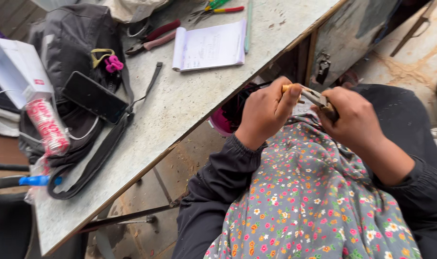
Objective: The person uses pliers to pull out small metal inserts from an orange plastic component while seated at a workbench.
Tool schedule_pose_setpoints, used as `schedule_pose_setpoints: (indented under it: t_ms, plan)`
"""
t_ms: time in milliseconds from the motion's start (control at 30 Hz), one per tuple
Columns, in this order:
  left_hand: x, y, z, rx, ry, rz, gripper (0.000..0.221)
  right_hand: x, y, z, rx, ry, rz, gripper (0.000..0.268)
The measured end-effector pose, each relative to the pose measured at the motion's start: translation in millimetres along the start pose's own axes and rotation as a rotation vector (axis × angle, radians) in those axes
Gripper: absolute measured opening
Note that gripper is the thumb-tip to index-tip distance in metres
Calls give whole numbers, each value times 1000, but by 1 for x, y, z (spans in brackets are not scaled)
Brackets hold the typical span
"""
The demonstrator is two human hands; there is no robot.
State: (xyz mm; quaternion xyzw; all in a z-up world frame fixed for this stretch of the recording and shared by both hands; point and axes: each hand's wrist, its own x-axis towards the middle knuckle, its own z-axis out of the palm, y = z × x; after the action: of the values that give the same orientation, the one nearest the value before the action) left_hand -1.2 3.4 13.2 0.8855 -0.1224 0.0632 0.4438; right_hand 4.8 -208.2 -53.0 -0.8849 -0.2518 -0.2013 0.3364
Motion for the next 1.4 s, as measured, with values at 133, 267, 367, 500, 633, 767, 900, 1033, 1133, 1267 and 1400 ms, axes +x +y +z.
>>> schedule_pose_setpoints:
  t_ms: [133, 267, 367, 500, 633, 767, 900, 1033, 1133, 1267, 1400]
  plan:
    - [3, 2, -2, 67, 239, 523, 58, 1, -4, -7, 195, -127, 258, 27]
    - [3, -15, 7, 355, 210, 413, 47, -1, -11, -7, 174, -141, 290, 26]
    - [-1, -20, 15, 107, 242, 280, 48, 1, -8, -3, 83, 24, 22, 26]
    - [2, -25, 9, -389, -160, -167, 66, 3, -5, -4, 22, 86, -82, 23]
    - [-4, -17, -1, -297, -24, 30, 57, 1, -7, -5, 154, -23, 102, 19]
    - [-11, -1, -8, 48, 305, 390, 94, 8, -13, -3, 223, -75, 166, 22]
    - [-18, -11, -8, 293, 421, 513, 66, 13, -24, 2, 239, -137, 166, 22]
    - [-27, -27, -8, 345, 387, 369, 53, 17, -33, 8, 294, -147, 49, 22]
    - [-38, -41, -10, 268, 384, 321, 47, 18, -38, 17, 361, -185, -29, 21]
    - [-50, -65, -3, -216, 229, 102, 60, 24, -42, 27, 330, -201, -91, 20]
    - [-54, -66, -11, -928, -104, -135, 80, 32, -47, 35, 381, -224, -107, 19]
